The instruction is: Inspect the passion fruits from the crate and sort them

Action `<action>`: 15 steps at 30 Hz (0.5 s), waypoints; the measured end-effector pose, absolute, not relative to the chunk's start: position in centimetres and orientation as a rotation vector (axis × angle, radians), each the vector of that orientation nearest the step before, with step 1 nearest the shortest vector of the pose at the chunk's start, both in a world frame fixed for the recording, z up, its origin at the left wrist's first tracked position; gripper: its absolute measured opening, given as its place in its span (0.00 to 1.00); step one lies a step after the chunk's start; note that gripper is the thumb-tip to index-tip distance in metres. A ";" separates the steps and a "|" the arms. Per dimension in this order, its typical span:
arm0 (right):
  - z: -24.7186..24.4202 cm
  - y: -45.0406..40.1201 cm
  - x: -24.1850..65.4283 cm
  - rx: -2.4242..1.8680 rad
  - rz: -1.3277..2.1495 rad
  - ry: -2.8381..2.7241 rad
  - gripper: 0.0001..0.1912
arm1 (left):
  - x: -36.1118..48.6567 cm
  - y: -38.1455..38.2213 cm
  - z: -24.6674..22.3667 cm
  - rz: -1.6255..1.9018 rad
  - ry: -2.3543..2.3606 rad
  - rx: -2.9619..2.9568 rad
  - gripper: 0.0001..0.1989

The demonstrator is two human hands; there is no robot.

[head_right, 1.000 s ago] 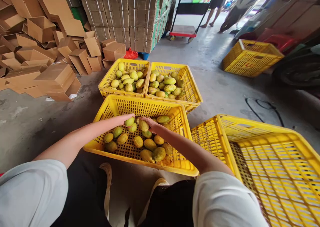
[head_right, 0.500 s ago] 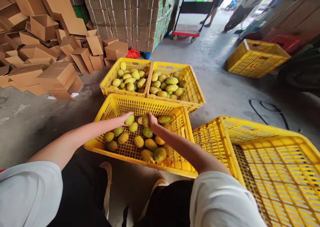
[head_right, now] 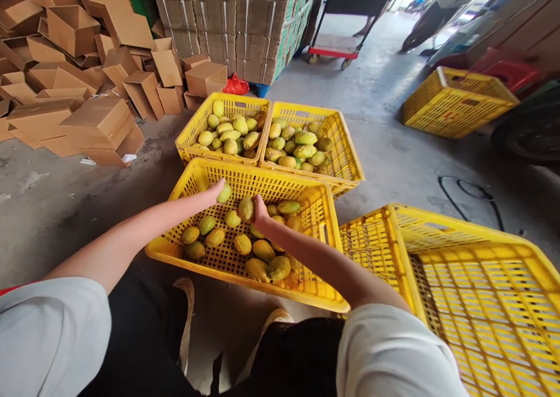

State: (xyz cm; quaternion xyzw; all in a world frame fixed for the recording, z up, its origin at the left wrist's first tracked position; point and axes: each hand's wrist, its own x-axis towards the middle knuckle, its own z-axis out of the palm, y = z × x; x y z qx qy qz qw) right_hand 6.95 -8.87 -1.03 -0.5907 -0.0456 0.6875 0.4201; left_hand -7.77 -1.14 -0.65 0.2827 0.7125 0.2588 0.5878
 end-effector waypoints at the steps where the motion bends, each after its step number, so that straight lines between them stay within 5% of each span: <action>1: -0.8 -9.0 6.9 -1.484 1.735 -0.106 0.09 | -8.0 -1.0 -0.5 0.593 1.672 0.632 0.20; 15: -1.1 -6.9 9.1 -1.675 1.603 -0.119 0.09 | -5.8 -2.3 1.3 0.348 1.477 0.688 0.15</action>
